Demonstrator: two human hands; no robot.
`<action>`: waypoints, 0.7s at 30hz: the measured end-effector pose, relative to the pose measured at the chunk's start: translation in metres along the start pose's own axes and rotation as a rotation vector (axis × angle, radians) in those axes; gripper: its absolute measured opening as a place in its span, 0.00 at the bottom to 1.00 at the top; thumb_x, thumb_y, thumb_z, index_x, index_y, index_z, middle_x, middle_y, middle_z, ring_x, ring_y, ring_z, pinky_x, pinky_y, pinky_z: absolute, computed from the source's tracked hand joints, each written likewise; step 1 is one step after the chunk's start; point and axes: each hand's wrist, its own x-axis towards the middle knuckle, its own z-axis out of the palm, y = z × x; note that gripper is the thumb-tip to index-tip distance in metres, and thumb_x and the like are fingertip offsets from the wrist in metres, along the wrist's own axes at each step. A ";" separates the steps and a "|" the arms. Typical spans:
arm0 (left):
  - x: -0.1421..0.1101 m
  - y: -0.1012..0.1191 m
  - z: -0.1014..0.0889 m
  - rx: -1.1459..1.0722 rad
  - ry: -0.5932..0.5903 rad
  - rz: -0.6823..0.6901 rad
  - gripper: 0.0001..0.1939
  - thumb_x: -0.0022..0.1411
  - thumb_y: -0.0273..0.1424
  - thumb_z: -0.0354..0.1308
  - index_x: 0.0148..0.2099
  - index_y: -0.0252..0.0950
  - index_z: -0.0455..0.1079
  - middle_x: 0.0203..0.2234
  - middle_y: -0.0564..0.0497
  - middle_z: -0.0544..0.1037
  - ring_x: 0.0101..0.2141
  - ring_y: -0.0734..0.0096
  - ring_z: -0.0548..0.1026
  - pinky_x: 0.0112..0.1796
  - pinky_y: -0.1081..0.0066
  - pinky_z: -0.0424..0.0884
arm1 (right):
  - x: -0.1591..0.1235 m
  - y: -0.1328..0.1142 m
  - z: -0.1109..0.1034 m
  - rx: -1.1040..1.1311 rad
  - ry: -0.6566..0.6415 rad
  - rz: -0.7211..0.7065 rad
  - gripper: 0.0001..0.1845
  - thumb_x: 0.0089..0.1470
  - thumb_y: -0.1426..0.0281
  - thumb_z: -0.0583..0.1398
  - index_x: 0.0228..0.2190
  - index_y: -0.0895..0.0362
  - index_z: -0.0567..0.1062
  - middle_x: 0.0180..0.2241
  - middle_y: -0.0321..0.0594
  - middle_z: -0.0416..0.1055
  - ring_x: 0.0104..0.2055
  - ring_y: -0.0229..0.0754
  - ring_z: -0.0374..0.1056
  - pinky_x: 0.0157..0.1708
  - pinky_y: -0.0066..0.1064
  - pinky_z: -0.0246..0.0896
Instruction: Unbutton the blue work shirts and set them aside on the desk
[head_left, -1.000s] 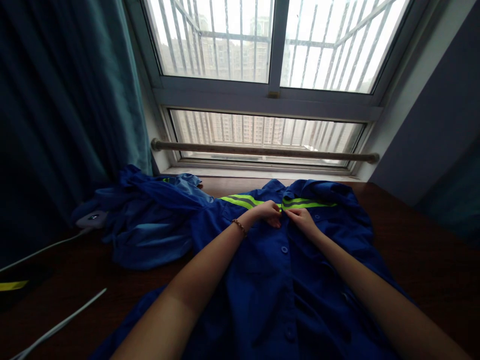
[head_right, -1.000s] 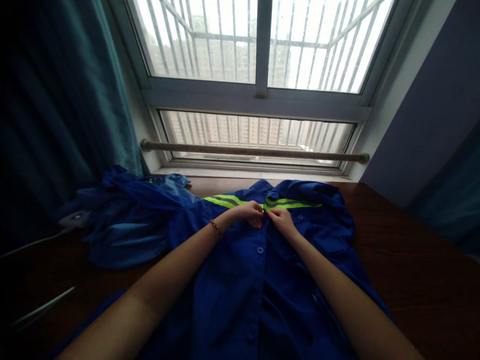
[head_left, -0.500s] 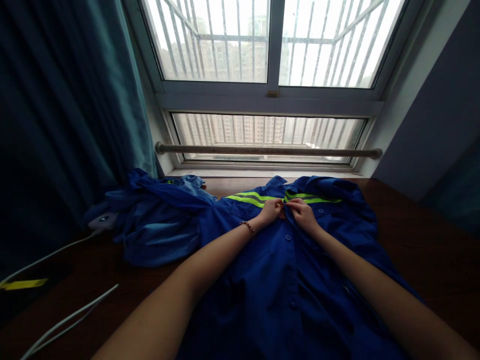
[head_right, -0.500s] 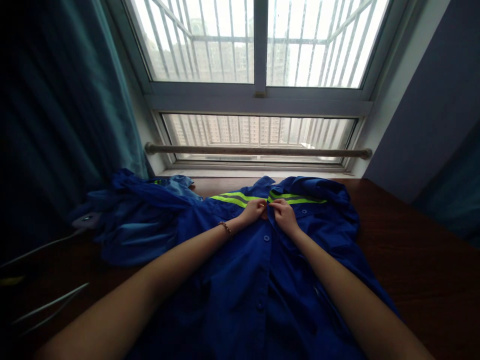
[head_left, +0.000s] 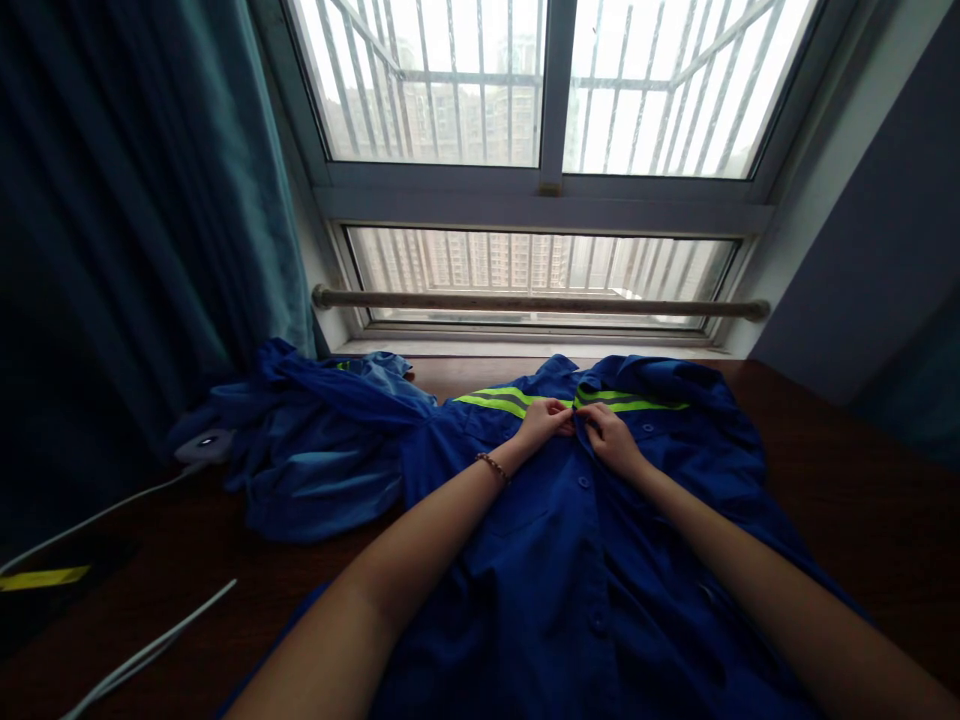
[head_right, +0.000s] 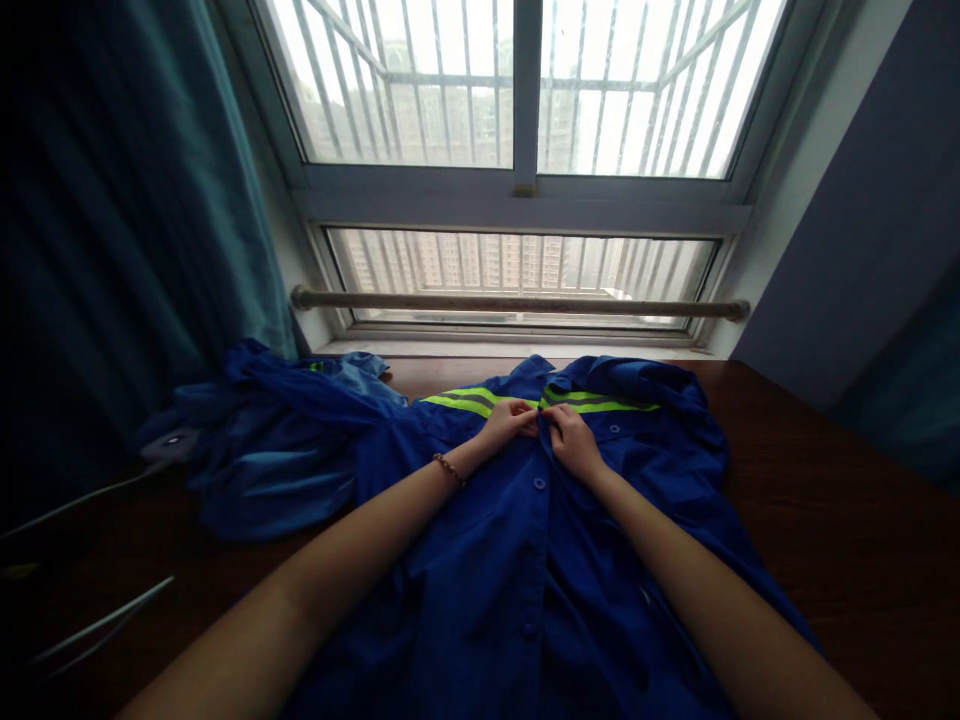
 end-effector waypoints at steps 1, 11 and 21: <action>0.000 0.001 0.000 0.003 -0.006 -0.003 0.14 0.47 0.37 0.60 0.29 0.30 0.66 0.19 0.51 0.74 0.21 0.71 0.74 0.27 0.69 0.72 | 0.000 -0.001 0.000 -0.017 -0.007 -0.010 0.18 0.46 0.79 0.50 0.40 0.57 0.69 0.38 0.43 0.65 0.41 0.42 0.61 0.42 0.34 0.58; 0.005 -0.006 0.001 0.120 0.039 0.039 0.10 0.50 0.33 0.56 0.25 0.32 0.62 0.16 0.55 0.70 0.19 0.75 0.71 0.22 0.74 0.69 | -0.001 -0.009 -0.005 -0.109 -0.016 -0.116 0.19 0.47 0.80 0.49 0.40 0.56 0.71 0.39 0.43 0.65 0.41 0.42 0.61 0.42 0.34 0.58; 0.007 -0.010 -0.001 0.183 0.099 0.065 0.08 0.49 0.30 0.57 0.24 0.31 0.63 0.16 0.55 0.68 0.19 0.77 0.70 0.22 0.76 0.68 | -0.002 -0.005 -0.004 -0.058 0.019 -0.082 0.20 0.47 0.80 0.50 0.39 0.54 0.73 0.37 0.41 0.67 0.38 0.41 0.63 0.40 0.32 0.60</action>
